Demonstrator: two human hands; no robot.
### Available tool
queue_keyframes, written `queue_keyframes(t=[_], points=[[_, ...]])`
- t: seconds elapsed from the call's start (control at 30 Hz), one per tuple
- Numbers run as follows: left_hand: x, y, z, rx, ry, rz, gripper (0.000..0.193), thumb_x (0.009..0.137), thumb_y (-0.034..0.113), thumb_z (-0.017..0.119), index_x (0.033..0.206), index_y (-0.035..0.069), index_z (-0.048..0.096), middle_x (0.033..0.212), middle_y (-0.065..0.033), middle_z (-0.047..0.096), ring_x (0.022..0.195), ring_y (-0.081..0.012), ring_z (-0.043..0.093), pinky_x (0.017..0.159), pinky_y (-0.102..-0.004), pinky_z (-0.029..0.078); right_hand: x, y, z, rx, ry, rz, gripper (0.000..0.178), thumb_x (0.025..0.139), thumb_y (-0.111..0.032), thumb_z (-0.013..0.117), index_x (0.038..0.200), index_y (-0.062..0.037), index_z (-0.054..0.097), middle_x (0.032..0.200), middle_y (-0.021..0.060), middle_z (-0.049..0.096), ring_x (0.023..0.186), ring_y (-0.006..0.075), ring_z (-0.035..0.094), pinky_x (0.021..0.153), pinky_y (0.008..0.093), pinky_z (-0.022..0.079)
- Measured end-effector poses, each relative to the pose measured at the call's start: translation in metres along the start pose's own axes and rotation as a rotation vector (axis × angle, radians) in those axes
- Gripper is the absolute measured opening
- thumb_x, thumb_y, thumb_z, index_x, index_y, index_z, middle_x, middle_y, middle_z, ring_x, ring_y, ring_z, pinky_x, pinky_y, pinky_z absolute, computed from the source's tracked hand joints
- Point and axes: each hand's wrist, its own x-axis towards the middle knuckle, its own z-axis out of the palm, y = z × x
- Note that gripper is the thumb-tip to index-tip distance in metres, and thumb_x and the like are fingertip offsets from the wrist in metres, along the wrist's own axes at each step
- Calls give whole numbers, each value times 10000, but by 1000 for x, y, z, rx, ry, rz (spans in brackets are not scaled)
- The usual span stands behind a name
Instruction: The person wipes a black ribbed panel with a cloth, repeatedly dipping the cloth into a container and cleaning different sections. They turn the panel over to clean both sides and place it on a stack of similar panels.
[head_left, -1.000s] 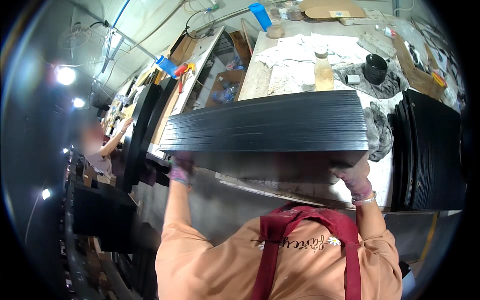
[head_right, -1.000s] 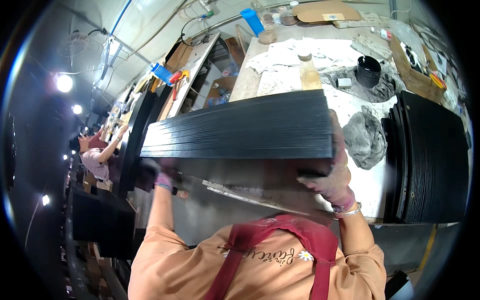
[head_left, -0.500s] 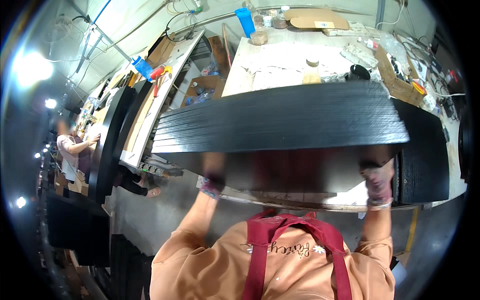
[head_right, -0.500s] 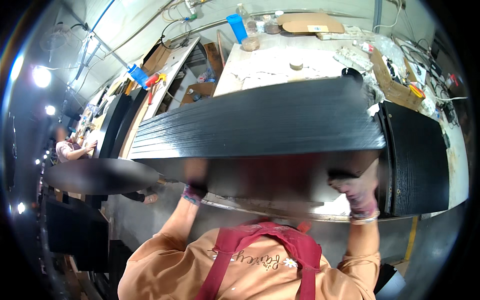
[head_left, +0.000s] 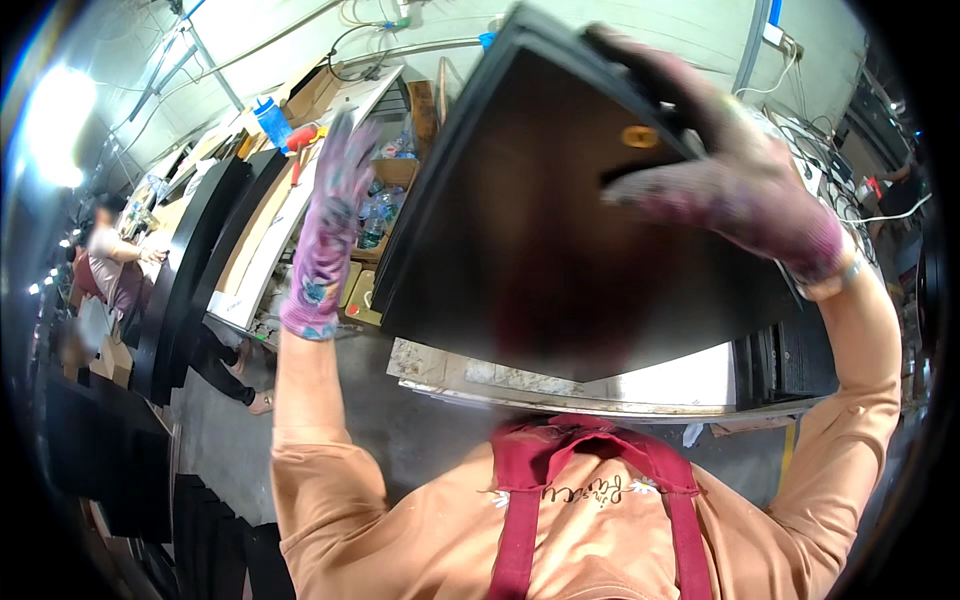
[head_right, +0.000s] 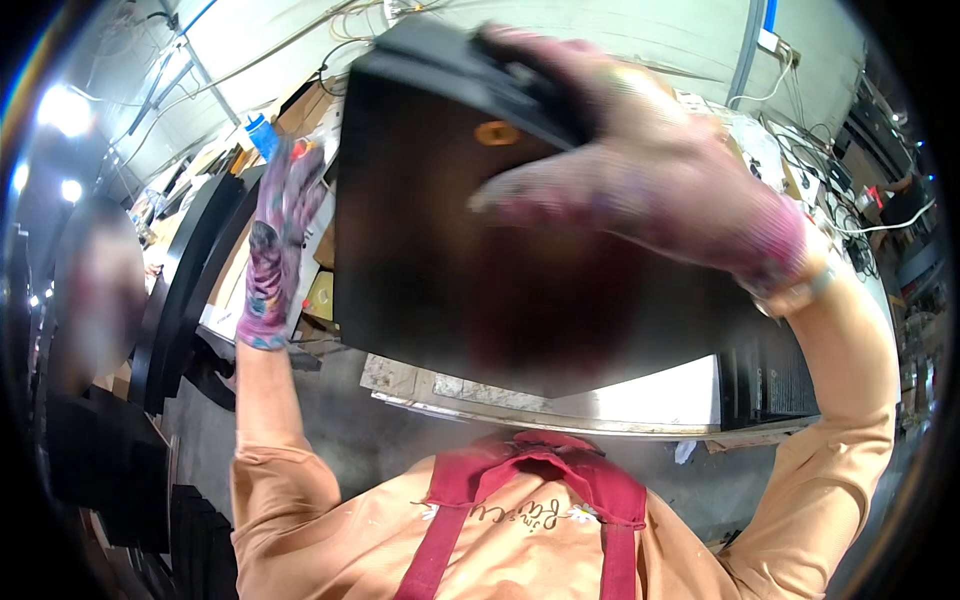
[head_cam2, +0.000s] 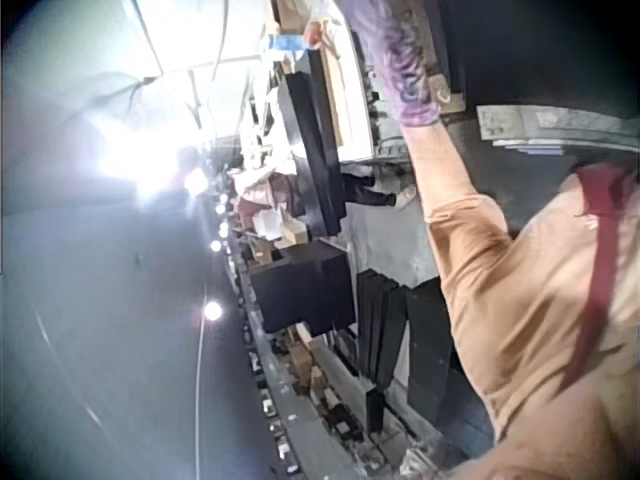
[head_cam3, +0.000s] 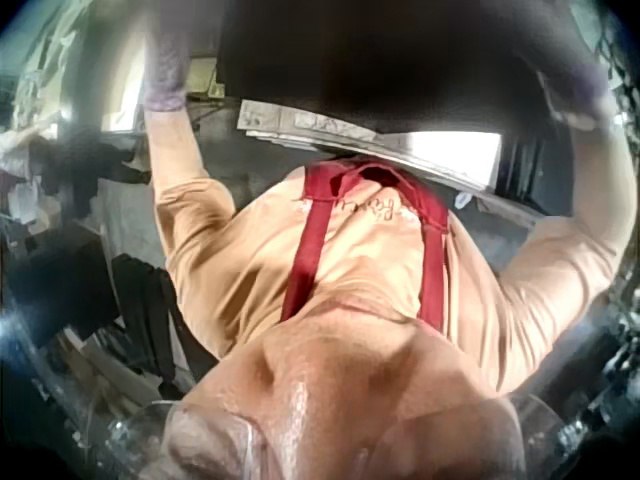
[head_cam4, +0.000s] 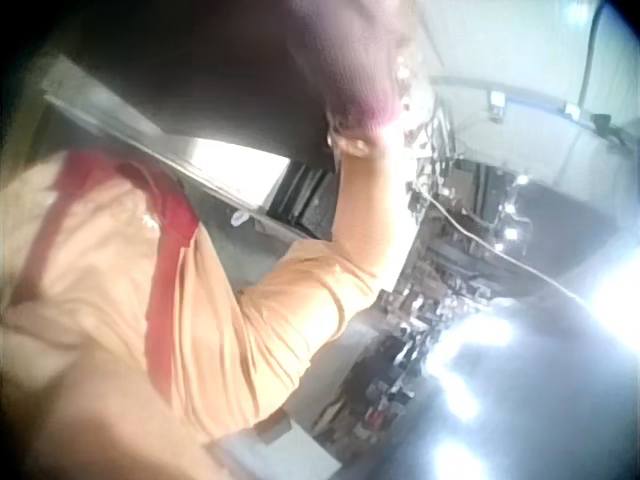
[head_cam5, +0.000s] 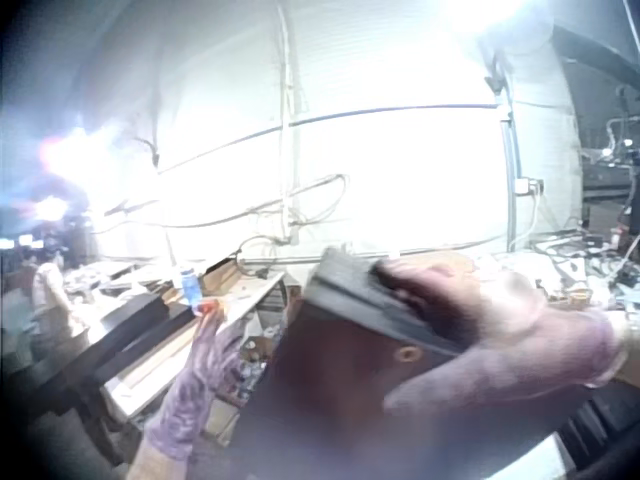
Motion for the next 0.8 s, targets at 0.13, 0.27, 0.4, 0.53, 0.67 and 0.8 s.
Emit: queue_keyframes(t=[0.13,0.27,0.4,0.53,0.67,0.8], points=[[3,13,-10,151,-73,-116,960,693,596,659,1382,45,279,1250,-171,467,1097,-232,518,869,-317,467,41,-18,42,-295,-133,-184,794,702,-315,756,1363,-100,373,1252,184,446,1188,269,433,980,332,362],[-29,12,-41,-39,63,-124,921,643,437,799,1340,27,357,1206,-125,516,1072,-215,534,900,-328,463,45,-5,33,129,-504,-197,783,781,-301,680,1387,-25,267,1065,120,620,962,197,583,856,276,443],[-77,-34,-102,-289,158,-214,780,695,344,778,1305,34,404,1206,-111,519,1073,-228,540,913,-355,461,9,68,-6,432,-491,-120,710,838,-220,587,1417,-30,223,1118,84,559,833,111,550,784,221,451],[-106,-85,-134,-518,227,-309,613,782,295,702,1271,34,440,1197,-111,527,1049,-232,554,895,-371,481,-20,137,1,464,-230,-52,624,872,-198,507,1421,-42,254,1219,66,470,721,70,484,738,192,440],[-119,-77,-123,-489,307,-381,569,811,323,656,1257,31,457,1210,-122,517,1087,-257,525,940,-386,436,-39,180,37,503,5,-7,831,791,-345,637,1433,-40,206,1199,71,491,740,81,475,735,243,438],[-127,-92,-110,-391,294,-331,584,815,414,616,1245,42,480,1255,-115,501,1156,-274,471,1026,-415,346,-88,167,67,820,278,12,565,752,-295,734,1177,-24,479,935,20,568,801,112,540,751,261,452]])
